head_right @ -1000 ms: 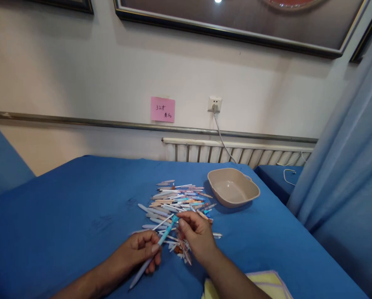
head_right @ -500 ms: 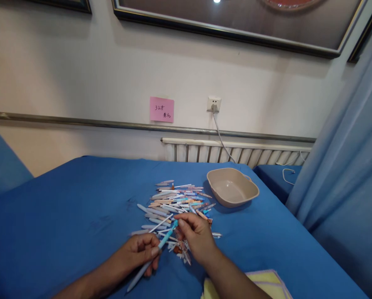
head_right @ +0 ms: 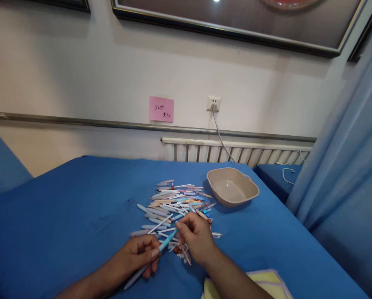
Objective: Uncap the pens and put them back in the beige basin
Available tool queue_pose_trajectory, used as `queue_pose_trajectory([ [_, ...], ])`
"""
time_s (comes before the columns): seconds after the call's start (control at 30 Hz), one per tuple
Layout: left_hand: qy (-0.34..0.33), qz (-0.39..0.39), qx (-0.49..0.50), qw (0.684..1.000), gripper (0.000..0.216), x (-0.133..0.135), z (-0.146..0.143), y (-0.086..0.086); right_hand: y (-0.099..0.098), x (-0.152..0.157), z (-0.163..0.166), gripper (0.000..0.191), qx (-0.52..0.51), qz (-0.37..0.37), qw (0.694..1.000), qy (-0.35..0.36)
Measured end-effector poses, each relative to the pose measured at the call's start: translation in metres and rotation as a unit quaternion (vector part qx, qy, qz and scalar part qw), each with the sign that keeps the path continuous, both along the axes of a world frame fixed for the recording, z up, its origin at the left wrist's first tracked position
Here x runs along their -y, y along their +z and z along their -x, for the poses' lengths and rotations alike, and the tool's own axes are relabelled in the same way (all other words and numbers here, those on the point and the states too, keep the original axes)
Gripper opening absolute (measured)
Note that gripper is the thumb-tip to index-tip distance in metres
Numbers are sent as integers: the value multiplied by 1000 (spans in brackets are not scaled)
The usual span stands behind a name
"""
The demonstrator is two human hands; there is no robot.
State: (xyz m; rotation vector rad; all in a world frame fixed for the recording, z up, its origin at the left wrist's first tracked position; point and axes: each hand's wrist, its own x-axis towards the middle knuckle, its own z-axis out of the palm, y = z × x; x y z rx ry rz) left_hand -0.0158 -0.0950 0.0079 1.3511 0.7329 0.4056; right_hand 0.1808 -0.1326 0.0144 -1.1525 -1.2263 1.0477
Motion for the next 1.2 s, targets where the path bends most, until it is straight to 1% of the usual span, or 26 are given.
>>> queue_pose_trajectory([
  [0.1, 5, -3, -4, 1000, 36, -1, -1, 0, -2, -1, -3, 33, 20, -11, 1000, 7],
  [0.33, 9, -3, -16, 1000, 35, -1, -2, -1, -5, 1, -6, 27, 119, -31, 992, -5],
  [0.5, 13, -6, -27, 1000, 34, 0, -1, -3, -4, 3, -6, 28, 211, -72, 975, -26],
  [0.6, 10, -5, -28, 1000, 34, -1, -1, -3, -2, 3, -7, 29, 241, -84, 966, -32],
  [0.8, 3, -21, -16, 1000, 31, -2, 0, -5, 0, 3, -7, 34, 273, -108, 955, -42],
  [1.03, 4, -16, -24, 1000, 33, -4, 1, -8, 1, 3, -9, 40, 296, -120, 947, -39],
  [1.1, 4, -16, -20, 1000, 34, -4, 1, -7, 0, 4, -9, 44, 284, -112, 952, -35],
  [1.2, 16, -7, -22, 1000, 37, -3, -1, -5, -4, 2, -7, 52, 206, -70, 976, -14],
])
